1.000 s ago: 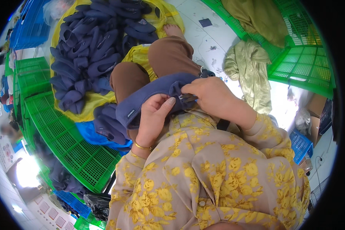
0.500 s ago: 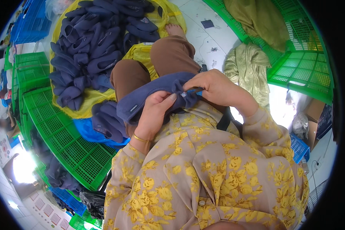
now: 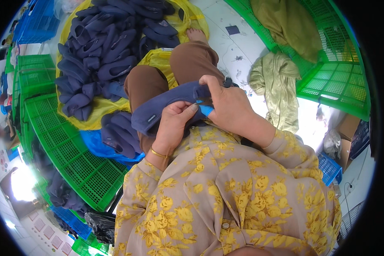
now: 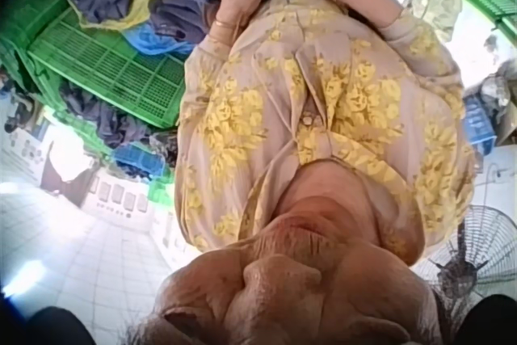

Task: The person trims loose threads and fabric edges from a dark blue slip-on shoe using a small blue tool. They repeatedly pick up the shoe, scrape or cut the edges, and place it back into a yellow basket filled with similar shoes.

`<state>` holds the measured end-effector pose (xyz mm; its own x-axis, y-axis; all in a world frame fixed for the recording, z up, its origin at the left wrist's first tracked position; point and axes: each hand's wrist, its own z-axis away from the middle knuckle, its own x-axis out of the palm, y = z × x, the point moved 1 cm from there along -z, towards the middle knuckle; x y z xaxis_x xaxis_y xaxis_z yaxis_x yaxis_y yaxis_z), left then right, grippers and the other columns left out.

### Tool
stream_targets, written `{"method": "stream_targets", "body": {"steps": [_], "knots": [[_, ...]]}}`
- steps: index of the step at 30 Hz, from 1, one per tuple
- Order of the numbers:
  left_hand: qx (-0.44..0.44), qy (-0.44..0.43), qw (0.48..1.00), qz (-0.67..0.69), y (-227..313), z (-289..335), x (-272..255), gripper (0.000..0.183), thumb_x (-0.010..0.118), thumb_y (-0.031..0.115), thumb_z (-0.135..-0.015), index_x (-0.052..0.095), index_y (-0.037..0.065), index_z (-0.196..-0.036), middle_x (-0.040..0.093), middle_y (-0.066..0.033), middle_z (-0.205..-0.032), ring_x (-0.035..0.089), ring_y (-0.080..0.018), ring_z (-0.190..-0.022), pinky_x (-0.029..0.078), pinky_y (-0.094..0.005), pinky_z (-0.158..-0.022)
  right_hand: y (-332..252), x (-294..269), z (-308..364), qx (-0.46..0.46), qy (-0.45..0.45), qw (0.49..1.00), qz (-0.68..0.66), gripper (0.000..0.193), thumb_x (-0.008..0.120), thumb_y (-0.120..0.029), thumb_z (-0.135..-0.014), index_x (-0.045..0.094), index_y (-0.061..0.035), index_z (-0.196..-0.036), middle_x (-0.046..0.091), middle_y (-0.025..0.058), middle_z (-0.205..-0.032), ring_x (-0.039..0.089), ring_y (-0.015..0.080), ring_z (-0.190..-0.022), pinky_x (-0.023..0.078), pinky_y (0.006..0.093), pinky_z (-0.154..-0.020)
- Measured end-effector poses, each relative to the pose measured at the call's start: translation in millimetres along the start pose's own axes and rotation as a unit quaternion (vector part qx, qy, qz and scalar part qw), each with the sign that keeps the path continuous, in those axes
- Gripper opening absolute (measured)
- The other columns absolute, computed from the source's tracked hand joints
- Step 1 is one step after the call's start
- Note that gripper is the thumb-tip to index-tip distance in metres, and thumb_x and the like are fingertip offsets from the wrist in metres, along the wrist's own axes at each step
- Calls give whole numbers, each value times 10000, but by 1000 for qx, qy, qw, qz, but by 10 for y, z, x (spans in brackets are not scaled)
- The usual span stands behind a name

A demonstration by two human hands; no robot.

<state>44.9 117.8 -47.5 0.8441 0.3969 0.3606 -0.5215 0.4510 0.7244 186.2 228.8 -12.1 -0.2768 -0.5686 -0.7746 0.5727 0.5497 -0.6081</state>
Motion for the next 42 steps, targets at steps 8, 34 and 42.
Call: {"method": "stream_targets", "body": {"steps": [8, 34, 42], "knots": [[21, 2, 1000, 14, -54, 6, -20, 76, 636, 63, -935, 683, 12, -967, 686, 3, -877, 579, -37, -742, 462, -187, -685, -32, -75, -32, -8, -69, 997, -25, 539, 658, -131, -796, 423, -127, -1281, 688, 179, -839, 659, 389, -699, 505, 474, -586], [136, 70, 977, -149, 2, 153, 32, 123, 627, 21, -915, 668, 15, -1030, 658, -3, -989, 597, -81, -950, 471, -240, -882, -671, -195, -385, -191, 2, 881, -434, 149, 599, -8, -898, 595, -82, -1027, 584, 7, -831, 558, 112, -684, 451, 264, -610], [41, 20, 966, -253, 559, 310, 120, 191, 744, 141, -843, 602, 18, -806, 534, 62, -748, 455, -38, -681, 381, -236, -585, -552, -563, -324, -49, -39, 824, -564, 64, 583, -122, -980, 595, -86, -1030, 473, -77, -796, 389, 1, -649, 313, 169, -557]]}}
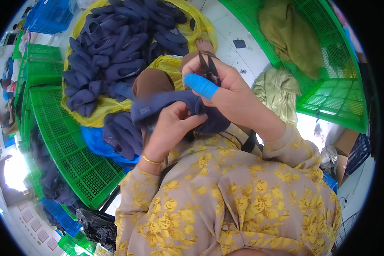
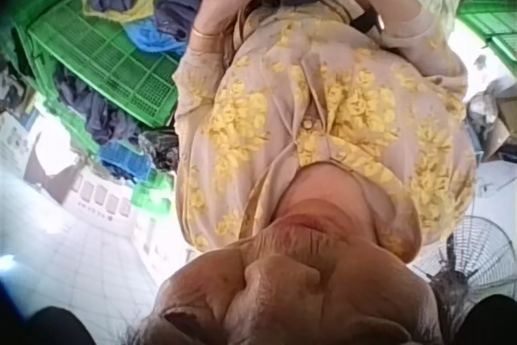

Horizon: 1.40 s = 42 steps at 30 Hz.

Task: The person trims loose threads and fabric edges from a dark blue slip-on shoe using a small blue tool. They repeatedly pick up the shoe, scrape or cut the edges, and place it back into a yellow basket filled with similar shoes.

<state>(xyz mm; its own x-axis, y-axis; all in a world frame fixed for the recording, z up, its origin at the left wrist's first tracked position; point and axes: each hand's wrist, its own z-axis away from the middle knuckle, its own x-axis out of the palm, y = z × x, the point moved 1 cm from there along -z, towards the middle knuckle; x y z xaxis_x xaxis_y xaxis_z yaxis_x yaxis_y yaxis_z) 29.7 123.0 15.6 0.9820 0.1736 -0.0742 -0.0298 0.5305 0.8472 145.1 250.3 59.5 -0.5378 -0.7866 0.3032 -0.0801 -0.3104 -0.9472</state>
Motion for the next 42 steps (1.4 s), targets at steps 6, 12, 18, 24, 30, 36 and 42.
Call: {"method": "stream_targets", "body": {"steps": [6, 12, 18, 24, 30, 36, 42], "knots": [[200, -129, 822, -518, 300, 1, -641, 218, 737, 205, -690, 618, 26, -723, 587, -111, -690, 546, -280, -645, 418, -373, -649, -116, 103, 115, -6, -29, 1000, -3, 77, 591, -77, -960, 597, -70, -1037, 547, -46, -796, 422, 18, -607, 337, 196, -530], [163, -186, 773, -585, 138, 123, -693, 225, 735, 224, -665, 659, 56, -795, 608, -98, -822, 571, -303, -885, 427, -412, -833, -123, -83, 83, -34, -75, 954, -289, 98, 548, -81, -982, 532, -31, -1064, 467, -26, -678, 368, 40, -497, 296, 214, -461], [280, 70, 783, -551, -68, 460, -513, 327, 781, 145, -621, 634, 76, -904, 579, -82, -948, 537, -292, -960, 418, -399, -881, 431, 31, 122, 60, -47, 993, 90, 80, 625, -110, -948, 619, -66, -1015, 523, -44, -768, 441, 30, -680, 386, 211, -615], [171, 223, 850, -445, -454, 748, -394, 258, 784, 128, -737, 626, 47, -924, 561, -98, -823, 555, -287, -779, 464, -381, -673, 771, 222, 133, 78, -173, 949, 251, 140, 626, -53, -886, 634, -55, -1026, 631, 147, -787, 588, 245, -662, 475, 315, -651], [149, 197, 916, -316, -547, 769, -393, 214, 758, 73, -733, 645, 52, -913, 554, -93, -849, 533, -304, -818, 422, -392, -712, 784, 243, 74, 58, -216, 925, 306, 157, 627, -54, -860, 674, -37, -1009, 678, 169, -852, 653, 330, -750, 503, 357, -681], [178, 185, 930, -264, -607, 744, -426, 207, 767, 58, -716, 657, 61, -891, 570, -75, -848, 530, -280, -816, 391, -374, -723, 752, 179, 54, 76, -272, 901, 330, 225, 635, -15, -823, 684, -27, -1042, 701, 162, -924, 696, 298, -862, 528, 339, -749], [210, 178, 923, -270, -615, 715, -461, 221, 784, 47, -698, 657, 60, -879, 559, -59, -817, 510, -244, -770, 400, -331, -669, 679, 173, 31, 78, -292, 889, 343, 296, 599, 27, -773, 688, -37, -1048, 704, 151, -924, 691, 307, -855, 529, 343, -751]]}}
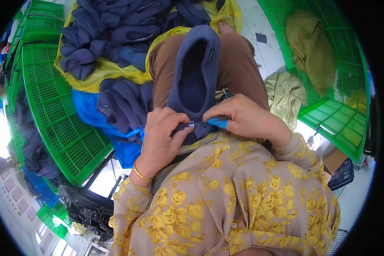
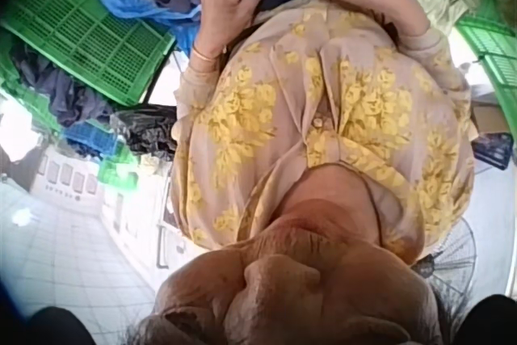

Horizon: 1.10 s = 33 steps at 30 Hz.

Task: The person trims loose threads and fabric edges from a dark blue slip-on shoe using a small blue tool. They repeatedly pick up the shoe, scrape or cut the edges, and place it back into a yellow basket filled with similar shoes.

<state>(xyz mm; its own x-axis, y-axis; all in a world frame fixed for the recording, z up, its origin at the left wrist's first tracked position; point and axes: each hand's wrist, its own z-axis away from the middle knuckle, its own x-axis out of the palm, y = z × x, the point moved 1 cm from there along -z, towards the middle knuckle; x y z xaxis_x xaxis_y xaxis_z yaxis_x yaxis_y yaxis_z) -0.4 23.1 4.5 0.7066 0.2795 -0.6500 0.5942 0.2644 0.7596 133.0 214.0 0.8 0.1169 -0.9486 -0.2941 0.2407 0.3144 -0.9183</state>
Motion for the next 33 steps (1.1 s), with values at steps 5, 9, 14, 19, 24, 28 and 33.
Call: {"method": "stream_targets", "body": {"steps": [5, 9, 14, 19, 24, 28, 33], "knots": [[1, -5, 1000, 17, -39, 0, -1, 219, 784, 52, -699, 656, 67, -876, 549, -53, -807, 506, -241, -773, 396, -328, -676, 64, 26, -5, -27, 19, 999, -13, 331, 586, 45, -764, 689, -47, -1065, 704, 150, -922, 692, 301, -844, 526, 342, -744], [4, -7, 1000, 25, -52, -6, 0, 217, 786, 58, -700, 657, 69, -875, 548, -51, -802, 505, -240, -772, 393, -325, -680, 49, 15, 1, -12, 7, 1000, -14, 363, 567, 65, -745, 688, -45, -1069, 704, 150, -917, 692, 298, -844, 527, 343, -749], [20, -14, 999, 24, -52, -42, -20, 203, 786, 78, -706, 658, 71, -864, 553, -49, -789, 513, -235, -761, 386, -329, -700, 20, -40, 8, -20, -6, 1000, 11, 420, 530, 93, -704, 686, -37, -1072, 701, 157, -917, 688, 299, -837, 531, 348, -746], [22, -18, 999, 25, -51, -50, -30, 196, 786, 86, -706, 660, 73, -856, 563, -46, -787, 525, -232, -761, 382, -332, -708, -8, -56, 0, -30, 4, 1000, 1, 374, 577, 46, -706, 697, -46, -1048, 684, 183, -873, 662, 354, -810, 515, 410, -738], [22, -16, 999, 23, -48, -53, -30, 190, 786, 85, -704, 664, 75, -850, 568, -42, -786, 528, -232, -764, 381, -330, -706, -26, -70, -6, -43, -28, 998, 35, 452, 533, 106, -684, 687, -29, -1087, 700, 179, -927, 690, 311, -841, 540, 348, -748], [20, -22, 999, 28, -61, -48, -20, 186, 777, 77, -710, 664, 80, -858, 574, -42, -798, 527, -236, -781, 377, -336, -721, -29, -62, -23, -38, -40, 997, 59, 450, 537, 102, -682, 683, -27, -1088, 703, 176, -931, 691, 313, -843, 542, 357, -752], [3, -24, 998, 64, -128, -14, -10, 191, 771, 73, -714, 667, 86, -873, 601, -38, -823, 535, -241, -810, 378, -344, -744, -3, 6, -56, -28, -25, 999, 25, 404, 542, 93, -723, 675, -31, -1084, 707, 150, -950, 689, 309, -886, 530, 360, -791]]}}
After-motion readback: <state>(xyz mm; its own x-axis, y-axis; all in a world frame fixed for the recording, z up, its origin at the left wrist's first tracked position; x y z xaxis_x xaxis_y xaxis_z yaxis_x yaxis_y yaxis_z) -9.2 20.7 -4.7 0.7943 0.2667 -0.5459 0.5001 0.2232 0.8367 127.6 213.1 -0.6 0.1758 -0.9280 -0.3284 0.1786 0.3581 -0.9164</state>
